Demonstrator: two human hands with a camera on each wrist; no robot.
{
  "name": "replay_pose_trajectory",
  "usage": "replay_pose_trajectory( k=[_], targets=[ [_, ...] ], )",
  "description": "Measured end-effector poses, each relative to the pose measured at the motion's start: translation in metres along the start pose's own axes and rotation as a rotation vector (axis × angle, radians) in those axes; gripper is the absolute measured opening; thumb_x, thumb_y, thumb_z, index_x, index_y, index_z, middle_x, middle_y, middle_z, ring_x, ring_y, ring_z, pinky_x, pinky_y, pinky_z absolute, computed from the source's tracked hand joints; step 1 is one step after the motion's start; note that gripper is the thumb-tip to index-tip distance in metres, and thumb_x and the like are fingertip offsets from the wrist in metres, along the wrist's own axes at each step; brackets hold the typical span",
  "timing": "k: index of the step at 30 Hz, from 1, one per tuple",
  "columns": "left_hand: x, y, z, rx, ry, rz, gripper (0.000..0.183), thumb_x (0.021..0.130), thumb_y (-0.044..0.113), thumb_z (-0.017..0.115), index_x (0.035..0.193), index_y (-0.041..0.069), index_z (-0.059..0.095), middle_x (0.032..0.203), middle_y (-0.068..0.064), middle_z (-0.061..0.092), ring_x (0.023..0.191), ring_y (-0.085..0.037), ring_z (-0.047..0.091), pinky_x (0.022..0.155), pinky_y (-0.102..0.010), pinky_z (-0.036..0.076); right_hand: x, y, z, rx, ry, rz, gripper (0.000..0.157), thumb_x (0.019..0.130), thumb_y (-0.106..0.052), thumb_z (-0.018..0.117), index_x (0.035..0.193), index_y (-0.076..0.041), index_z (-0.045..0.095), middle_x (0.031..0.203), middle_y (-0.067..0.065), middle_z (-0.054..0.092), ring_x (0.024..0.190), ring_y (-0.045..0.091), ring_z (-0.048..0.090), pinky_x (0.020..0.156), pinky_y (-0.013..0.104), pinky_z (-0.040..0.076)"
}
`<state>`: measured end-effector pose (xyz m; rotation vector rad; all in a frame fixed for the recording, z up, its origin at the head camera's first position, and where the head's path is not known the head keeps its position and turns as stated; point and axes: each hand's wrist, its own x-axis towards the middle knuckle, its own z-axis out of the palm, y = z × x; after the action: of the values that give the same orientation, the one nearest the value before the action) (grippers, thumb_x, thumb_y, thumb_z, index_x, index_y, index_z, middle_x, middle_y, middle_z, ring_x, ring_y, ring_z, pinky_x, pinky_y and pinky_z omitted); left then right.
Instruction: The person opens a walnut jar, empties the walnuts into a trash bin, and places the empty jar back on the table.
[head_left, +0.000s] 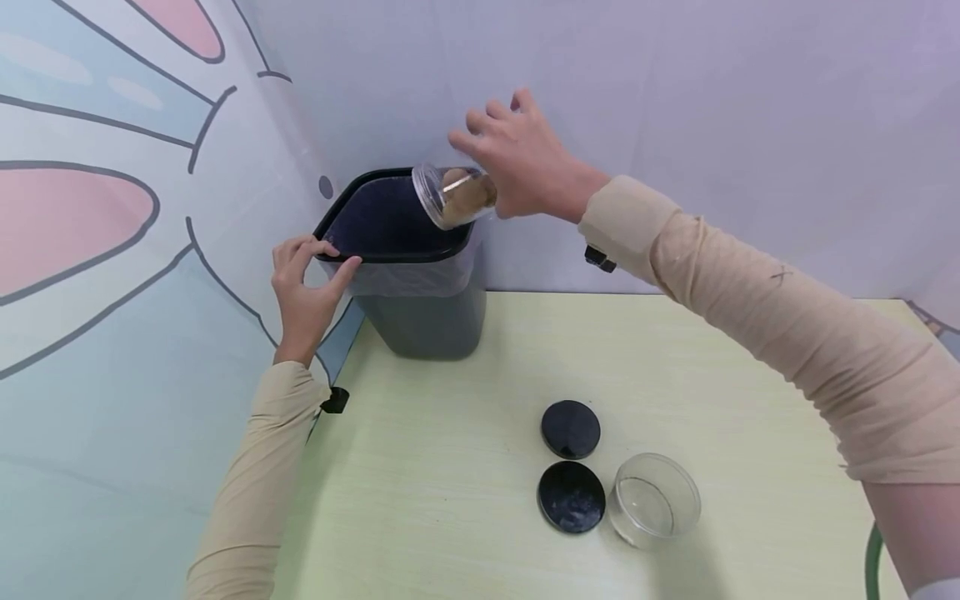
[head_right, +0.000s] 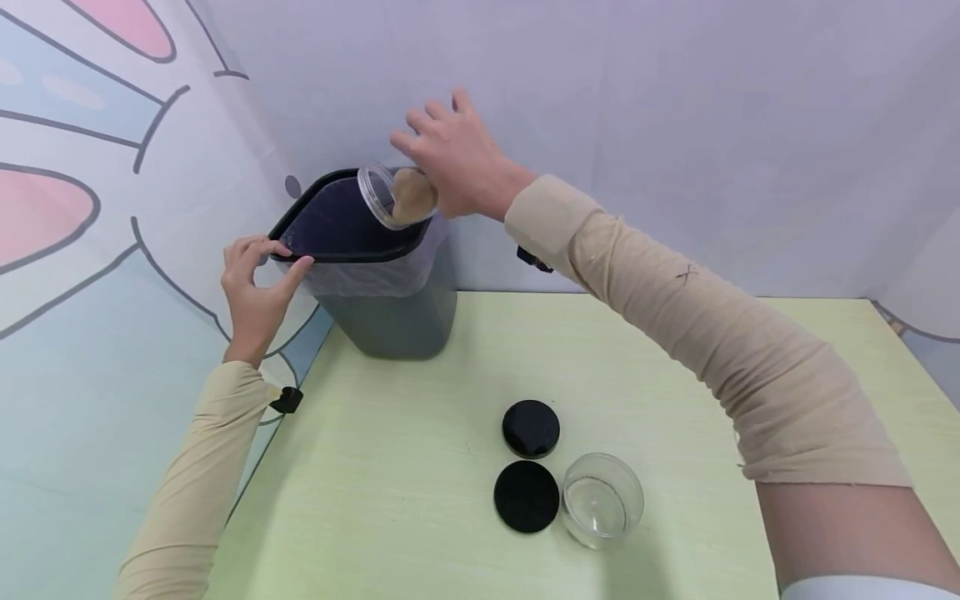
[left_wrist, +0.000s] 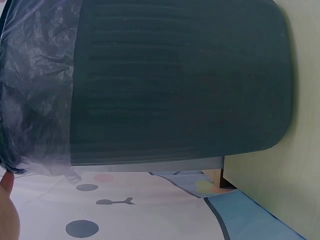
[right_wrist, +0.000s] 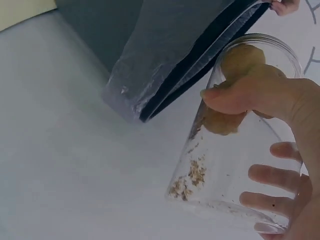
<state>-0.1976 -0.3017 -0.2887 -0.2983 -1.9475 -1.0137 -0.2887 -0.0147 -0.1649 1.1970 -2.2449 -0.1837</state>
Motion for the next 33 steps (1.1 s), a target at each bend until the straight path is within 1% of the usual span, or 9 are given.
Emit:
replay_pose_trajectory(
  k=[4, 7, 12, 18, 21, 24, 27, 33],
  targets=[
    [-0.0005, 0.0015, 0.0, 0.001, 0.0, -0.007, 0.022, 0.076, 0.002, 0.076, 0.09, -0.009, 0.063, 0.104, -0.019, 0.054, 0.104, -0.014, 0.039, 0.091, -0.031, 0.028, 0.0, -0.0008, 0.0007, -0.003, 0.012, -0.011, 0.062, 0.063, -0.009, 0.067, 0.122, -0.002, 0.05, 0.106, 0.018, 0.052, 0.09, 0.036, 0.044, 0.085, 0.055, 0.031],
    [-0.0008, 0.0016, -0.0002, 0.001, 0.002, -0.009, 0.022, 0.076, 0.003, 0.076, 0.09, -0.008, 0.063, 0.103, -0.019, 0.054, 0.104, -0.013, 0.039, 0.091, -0.031, 0.028, -0.0003, -0.0004, 0.0015, 0.002, 0.016, -0.013, 0.061, 0.063, -0.008, 0.066, 0.122, -0.002, 0.05, 0.105, 0.018, 0.052, 0.088, 0.036, 0.043, 0.084, 0.054, 0.031],
    [-0.0003, -0.0005, 0.0001, 0.0, 0.002, 0.001, 0.022, 0.076, 0.001, 0.077, 0.09, -0.009, 0.063, 0.103, -0.02, 0.054, 0.104, -0.015, 0.039, 0.091, -0.031, 0.028, 0.0005, 0.0001, 0.0007, 0.015, 0.001, -0.008, 0.063, 0.062, -0.01, 0.068, 0.123, -0.004, 0.05, 0.104, 0.017, 0.052, 0.088, 0.034, 0.043, 0.083, 0.053, 0.03],
    [-0.0002, -0.0031, -0.0001, 0.001, -0.001, 0.032, 0.022, 0.075, 0.0, 0.076, 0.09, -0.009, 0.063, 0.103, -0.022, 0.054, 0.103, -0.017, 0.039, 0.09, -0.032, 0.028, 0.0012, -0.0008, -0.0015, -0.013, -0.018, -0.022, 0.064, 0.063, -0.01, 0.068, 0.124, -0.004, 0.049, 0.106, 0.017, 0.053, 0.088, 0.035, 0.043, 0.084, 0.053, 0.031],
    [-0.0008, -0.0037, 0.0, 0.003, -0.002, 0.03, 0.021, 0.075, 0.0, 0.076, 0.09, -0.009, 0.063, 0.103, -0.022, 0.055, 0.103, -0.016, 0.039, 0.09, -0.032, 0.028, 0.0015, -0.0013, -0.0028, -0.017, -0.033, -0.026, 0.066, 0.063, -0.011, 0.069, 0.125, -0.004, 0.049, 0.107, 0.018, 0.053, 0.089, 0.035, 0.043, 0.084, 0.054, 0.032],
    [-0.0013, -0.0041, -0.0001, 0.002, -0.001, 0.03, 0.021, 0.075, 0.0, 0.076, 0.089, -0.008, 0.063, 0.103, -0.022, 0.054, 0.103, -0.016, 0.039, 0.09, -0.032, 0.028, 0.0021, -0.0013, -0.004, -0.014, -0.039, -0.031, 0.064, 0.064, -0.011, 0.068, 0.125, -0.005, 0.05, 0.108, 0.018, 0.053, 0.089, 0.035, 0.044, 0.084, 0.054, 0.032],
    [-0.0014, -0.0046, -0.0004, 0.001, -0.002, 0.047, 0.021, 0.076, 0.0, 0.076, 0.089, -0.008, 0.063, 0.103, -0.023, 0.054, 0.103, -0.018, 0.039, 0.09, -0.033, 0.028, 0.0033, -0.001, -0.0052, -0.023, -0.04, -0.037, 0.063, 0.065, -0.013, 0.069, 0.125, -0.005, 0.05, 0.11, 0.018, 0.053, 0.09, 0.035, 0.044, 0.083, 0.053, 0.032],
    [-0.0009, -0.0062, 0.0001, 0.001, -0.003, 0.064, 0.02, 0.076, 0.0, 0.076, 0.089, -0.008, 0.063, 0.102, -0.024, 0.054, 0.102, -0.018, 0.039, 0.089, -0.032, 0.028, 0.0061, 0.0005, -0.0075, -0.038, -0.086, -0.02, 0.072, 0.064, -0.018, 0.077, 0.129, -0.005, 0.048, 0.114, 0.02, 0.052, 0.093, 0.036, 0.044, 0.083, 0.053, 0.031]
  ],
)
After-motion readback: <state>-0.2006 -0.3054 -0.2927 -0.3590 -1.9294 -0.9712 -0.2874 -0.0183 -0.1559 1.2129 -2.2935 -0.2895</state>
